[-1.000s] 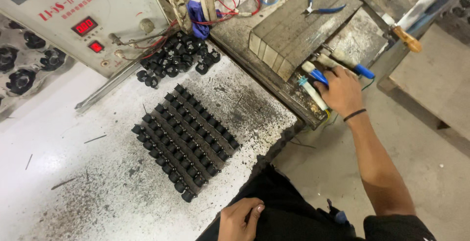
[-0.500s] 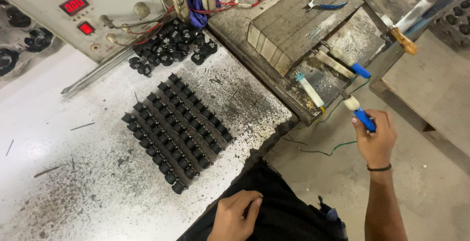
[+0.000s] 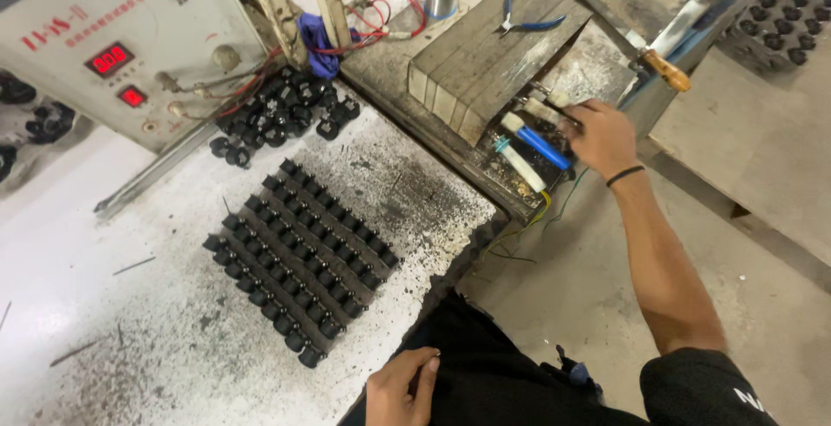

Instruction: The person solders wires onto small black electrical components arranged in rows on a workbench, holding each component steady with one hand while applying a soldering iron with the other, moving through the grid one component at a time. At one point they set the iron down and pick up a different soldering iron from the bench before resuming.

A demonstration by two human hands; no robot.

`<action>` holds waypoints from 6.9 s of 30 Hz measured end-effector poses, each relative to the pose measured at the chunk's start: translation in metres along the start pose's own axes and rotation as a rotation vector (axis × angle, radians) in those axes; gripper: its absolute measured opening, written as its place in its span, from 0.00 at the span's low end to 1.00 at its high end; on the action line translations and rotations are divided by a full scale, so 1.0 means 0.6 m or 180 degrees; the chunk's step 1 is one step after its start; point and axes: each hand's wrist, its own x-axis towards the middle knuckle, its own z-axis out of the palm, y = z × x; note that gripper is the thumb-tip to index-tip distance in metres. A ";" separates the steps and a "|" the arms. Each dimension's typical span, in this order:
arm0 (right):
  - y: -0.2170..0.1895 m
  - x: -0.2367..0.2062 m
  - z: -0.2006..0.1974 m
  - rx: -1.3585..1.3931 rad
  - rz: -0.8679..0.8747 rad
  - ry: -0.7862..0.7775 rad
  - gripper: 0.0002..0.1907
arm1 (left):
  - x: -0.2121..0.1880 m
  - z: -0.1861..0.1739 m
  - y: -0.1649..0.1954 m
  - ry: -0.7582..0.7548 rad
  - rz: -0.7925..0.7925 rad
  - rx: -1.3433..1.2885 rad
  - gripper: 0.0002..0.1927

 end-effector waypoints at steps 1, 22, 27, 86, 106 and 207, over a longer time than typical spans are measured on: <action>-0.002 0.010 -0.005 -0.0056 -0.0007 -0.0166 0.10 | 0.003 0.002 -0.006 0.0028 -0.0086 0.0028 0.04; -0.012 -0.202 -0.102 -0.0230 0.0666 0.0700 0.14 | 0.047 0.008 -0.005 -0.0154 -0.0419 -0.0776 0.05; -0.201 -0.250 -0.058 0.1567 0.0637 0.0286 0.16 | 0.087 0.015 0.044 -0.0231 0.0797 -0.1230 0.04; -0.365 -0.277 0.040 0.3513 -0.0447 -0.1942 0.19 | -0.037 -0.169 0.019 0.1170 -0.0454 0.1460 0.16; -0.386 -0.241 0.014 0.3496 -0.0872 -0.1865 0.18 | -0.038 -0.154 0.013 0.1260 -0.0156 0.1811 0.17; -0.367 -0.204 0.088 0.4634 -0.0223 -0.0664 0.15 | -0.010 -0.248 0.049 0.1373 0.0360 0.1484 0.17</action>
